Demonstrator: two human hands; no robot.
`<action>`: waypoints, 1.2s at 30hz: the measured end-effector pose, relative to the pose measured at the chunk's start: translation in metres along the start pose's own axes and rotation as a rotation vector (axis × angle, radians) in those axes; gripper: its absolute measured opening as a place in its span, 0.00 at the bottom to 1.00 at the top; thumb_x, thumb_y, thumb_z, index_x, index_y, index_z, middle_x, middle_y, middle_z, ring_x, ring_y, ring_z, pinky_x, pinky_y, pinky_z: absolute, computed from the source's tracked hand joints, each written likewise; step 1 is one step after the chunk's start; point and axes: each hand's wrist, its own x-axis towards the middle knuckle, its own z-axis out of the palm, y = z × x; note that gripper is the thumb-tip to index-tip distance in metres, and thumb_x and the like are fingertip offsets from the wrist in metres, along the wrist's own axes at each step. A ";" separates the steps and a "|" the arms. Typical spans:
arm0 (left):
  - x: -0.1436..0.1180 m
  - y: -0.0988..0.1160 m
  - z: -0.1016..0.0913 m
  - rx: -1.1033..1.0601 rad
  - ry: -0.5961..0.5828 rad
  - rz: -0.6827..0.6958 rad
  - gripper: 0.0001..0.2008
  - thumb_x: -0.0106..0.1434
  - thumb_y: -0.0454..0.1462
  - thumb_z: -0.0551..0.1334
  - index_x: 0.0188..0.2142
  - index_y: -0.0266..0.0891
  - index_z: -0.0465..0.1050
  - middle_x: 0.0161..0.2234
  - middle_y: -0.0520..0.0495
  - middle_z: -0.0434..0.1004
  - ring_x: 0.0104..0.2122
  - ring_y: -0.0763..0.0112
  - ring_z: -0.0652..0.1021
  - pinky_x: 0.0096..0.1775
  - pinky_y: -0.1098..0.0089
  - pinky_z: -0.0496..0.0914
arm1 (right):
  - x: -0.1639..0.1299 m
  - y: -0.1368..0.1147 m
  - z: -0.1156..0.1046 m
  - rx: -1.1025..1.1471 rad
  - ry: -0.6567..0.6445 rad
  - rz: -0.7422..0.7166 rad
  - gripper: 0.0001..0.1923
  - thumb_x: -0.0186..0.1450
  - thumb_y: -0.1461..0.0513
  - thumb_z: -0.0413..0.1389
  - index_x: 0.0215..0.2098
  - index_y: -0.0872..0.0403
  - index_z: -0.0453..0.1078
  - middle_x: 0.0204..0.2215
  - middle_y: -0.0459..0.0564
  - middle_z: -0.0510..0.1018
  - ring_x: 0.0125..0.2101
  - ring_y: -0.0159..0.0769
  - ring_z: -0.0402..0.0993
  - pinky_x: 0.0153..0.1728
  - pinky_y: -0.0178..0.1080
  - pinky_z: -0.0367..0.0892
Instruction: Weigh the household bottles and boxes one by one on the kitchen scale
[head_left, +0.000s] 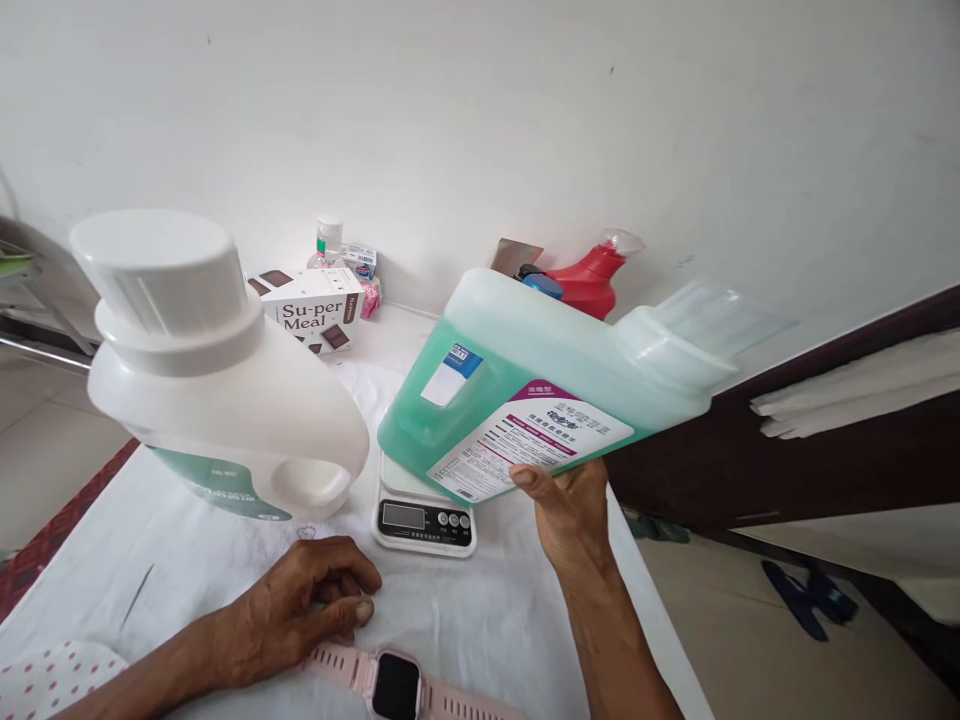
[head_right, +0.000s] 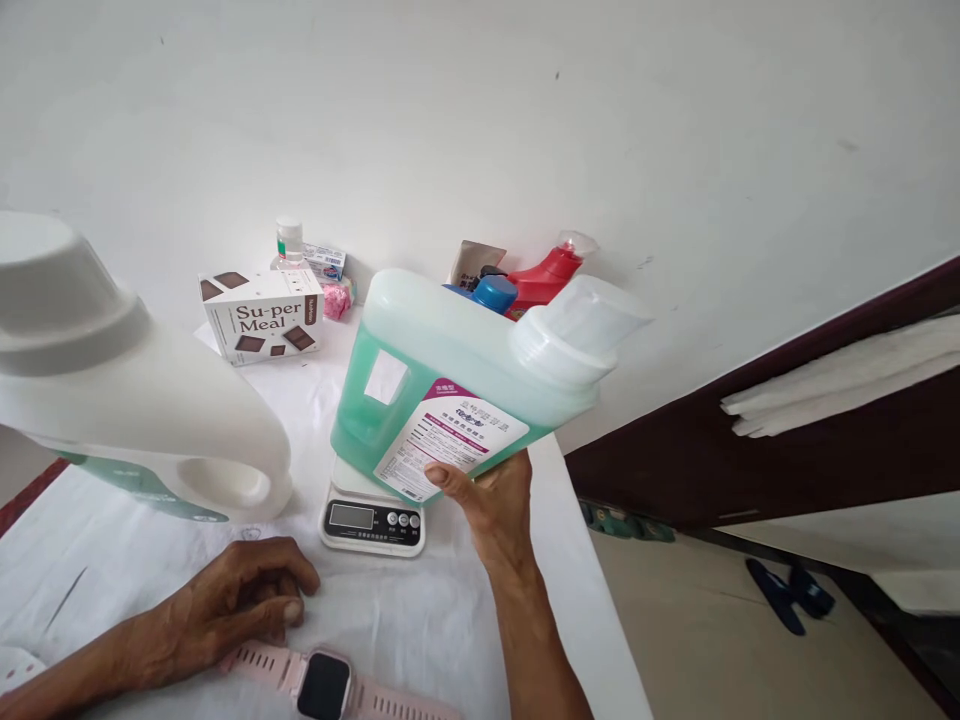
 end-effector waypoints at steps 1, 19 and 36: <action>-0.001 0.000 0.000 0.008 0.007 -0.005 0.15 0.71 0.49 0.64 0.46 0.40 0.76 0.34 0.49 0.76 0.33 0.71 0.76 0.38 0.71 0.75 | 0.003 0.001 0.002 -0.002 0.011 0.020 0.38 0.48 0.54 0.77 0.55 0.48 0.73 0.41 0.52 0.82 0.47 0.51 0.80 0.44 0.49 0.78; -0.001 -0.010 -0.002 0.062 0.034 0.006 0.17 0.71 0.50 0.63 0.49 0.42 0.78 0.39 0.46 0.77 0.41 0.66 0.76 0.40 0.71 0.74 | 0.029 -0.004 0.008 0.090 0.412 -0.104 0.24 0.52 0.57 0.72 0.47 0.53 0.77 0.42 0.51 0.82 0.51 0.52 0.79 0.54 0.57 0.75; 0.001 -0.002 0.001 0.033 0.044 -0.015 0.16 0.71 0.50 0.63 0.47 0.42 0.76 0.38 0.47 0.76 0.36 0.69 0.77 0.40 0.70 0.74 | 0.055 0.054 -0.103 -0.062 0.569 -0.087 0.25 0.45 0.58 0.75 0.40 0.53 0.78 0.41 0.52 0.83 0.48 0.52 0.79 0.51 0.51 0.74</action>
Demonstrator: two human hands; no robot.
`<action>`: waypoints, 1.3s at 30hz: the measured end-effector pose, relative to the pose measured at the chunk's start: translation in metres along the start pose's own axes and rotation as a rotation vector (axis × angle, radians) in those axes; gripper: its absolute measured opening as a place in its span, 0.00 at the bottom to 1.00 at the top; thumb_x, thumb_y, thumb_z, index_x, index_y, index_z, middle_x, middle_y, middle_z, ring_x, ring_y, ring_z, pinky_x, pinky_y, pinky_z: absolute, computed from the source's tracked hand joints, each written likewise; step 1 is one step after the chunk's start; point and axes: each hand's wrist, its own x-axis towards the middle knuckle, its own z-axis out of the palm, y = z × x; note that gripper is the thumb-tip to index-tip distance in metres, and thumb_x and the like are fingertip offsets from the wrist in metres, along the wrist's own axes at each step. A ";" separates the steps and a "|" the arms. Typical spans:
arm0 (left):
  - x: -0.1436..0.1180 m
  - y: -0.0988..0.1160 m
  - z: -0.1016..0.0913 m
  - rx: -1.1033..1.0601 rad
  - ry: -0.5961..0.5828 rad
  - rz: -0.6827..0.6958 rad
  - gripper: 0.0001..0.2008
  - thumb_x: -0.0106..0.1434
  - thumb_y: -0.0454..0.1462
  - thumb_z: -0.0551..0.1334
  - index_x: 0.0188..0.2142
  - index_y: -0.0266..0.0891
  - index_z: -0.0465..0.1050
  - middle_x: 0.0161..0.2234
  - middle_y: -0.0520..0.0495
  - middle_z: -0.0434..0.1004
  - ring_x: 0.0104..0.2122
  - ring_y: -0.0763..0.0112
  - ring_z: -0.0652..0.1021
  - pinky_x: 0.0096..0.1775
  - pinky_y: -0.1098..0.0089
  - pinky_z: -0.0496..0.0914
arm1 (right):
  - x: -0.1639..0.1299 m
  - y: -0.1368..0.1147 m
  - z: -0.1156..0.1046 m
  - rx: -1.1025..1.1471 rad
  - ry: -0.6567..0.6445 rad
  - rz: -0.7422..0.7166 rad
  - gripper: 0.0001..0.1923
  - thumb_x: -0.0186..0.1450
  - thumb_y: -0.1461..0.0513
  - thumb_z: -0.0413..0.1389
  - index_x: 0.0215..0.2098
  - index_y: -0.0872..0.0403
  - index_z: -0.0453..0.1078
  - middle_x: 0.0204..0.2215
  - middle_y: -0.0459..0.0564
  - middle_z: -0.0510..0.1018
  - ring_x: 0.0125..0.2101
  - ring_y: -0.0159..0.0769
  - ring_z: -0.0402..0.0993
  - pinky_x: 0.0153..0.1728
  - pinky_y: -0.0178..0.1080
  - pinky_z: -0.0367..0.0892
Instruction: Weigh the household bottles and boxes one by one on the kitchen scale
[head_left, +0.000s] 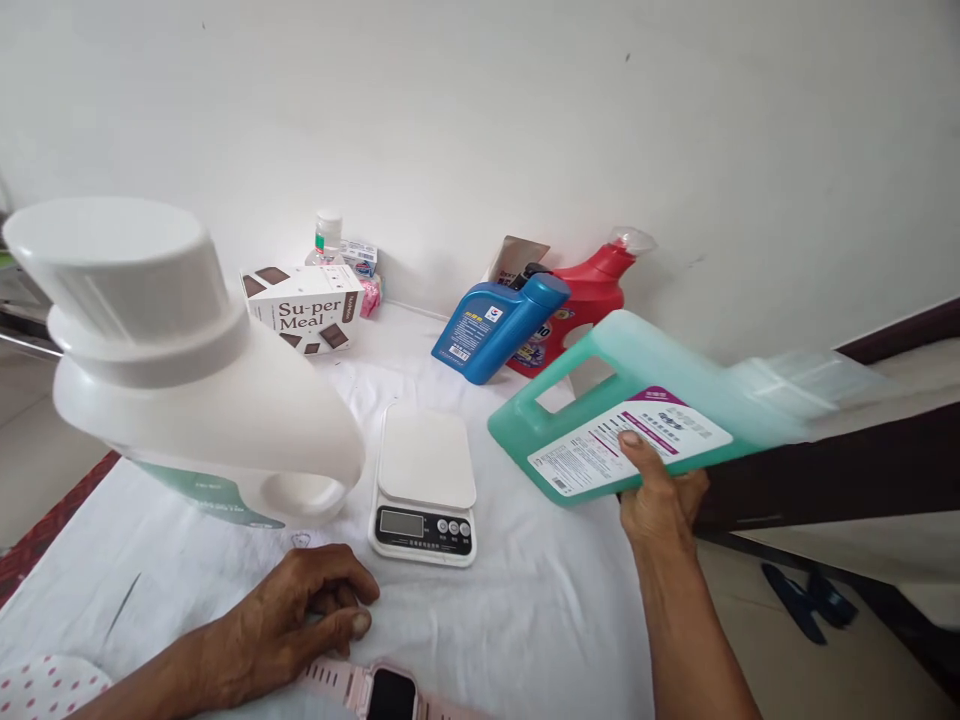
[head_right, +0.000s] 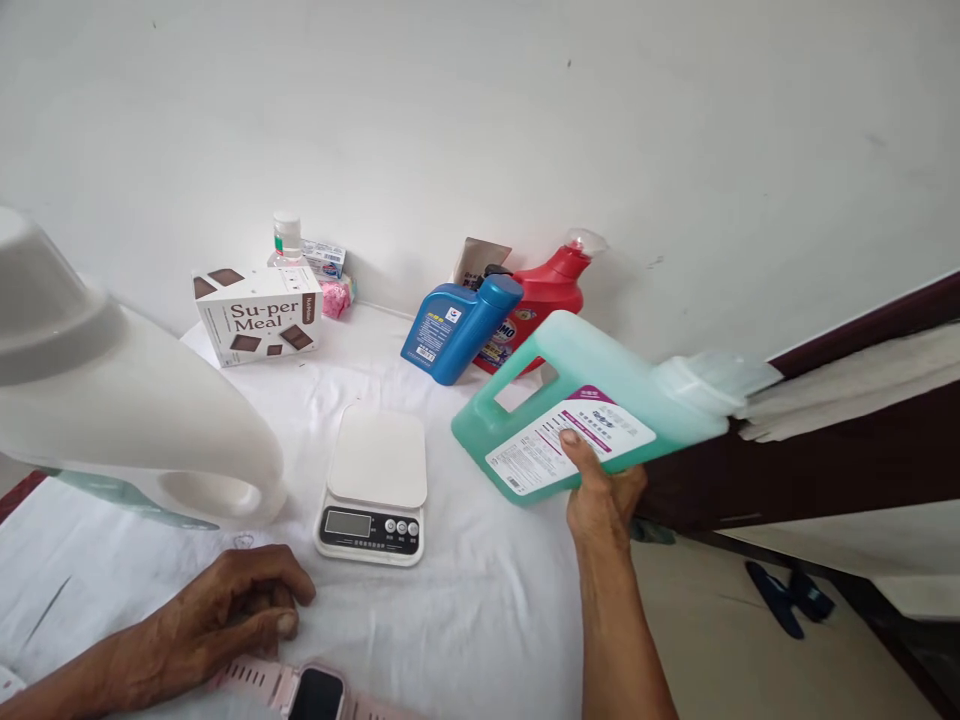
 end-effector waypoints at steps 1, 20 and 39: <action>0.000 -0.002 0.000 0.004 0.001 -0.003 0.16 0.71 0.50 0.63 0.47 0.42 0.76 0.38 0.47 0.76 0.36 0.68 0.77 0.40 0.69 0.74 | 0.011 0.000 -0.004 0.006 -0.079 0.058 0.25 0.44 0.58 0.75 0.39 0.52 0.77 0.41 0.52 0.83 0.48 0.51 0.79 0.49 0.50 0.74; -0.001 0.001 -0.001 0.046 -0.015 0.004 0.16 0.71 0.50 0.62 0.47 0.41 0.76 0.37 0.48 0.76 0.33 0.71 0.75 0.38 0.71 0.72 | 0.075 0.011 -0.024 -0.280 -0.427 0.374 0.32 0.45 0.51 0.78 0.44 0.52 0.78 0.47 0.51 0.82 0.47 0.44 0.79 0.42 0.46 0.80; -0.001 0.007 0.005 0.007 0.050 -0.042 0.20 0.69 0.54 0.63 0.46 0.41 0.78 0.34 0.49 0.76 0.31 0.72 0.76 0.42 0.68 0.74 | 0.124 0.048 0.035 -0.068 -0.277 0.385 0.25 0.45 0.54 0.78 0.37 0.50 0.77 0.34 0.48 0.85 0.34 0.44 0.84 0.31 0.42 0.84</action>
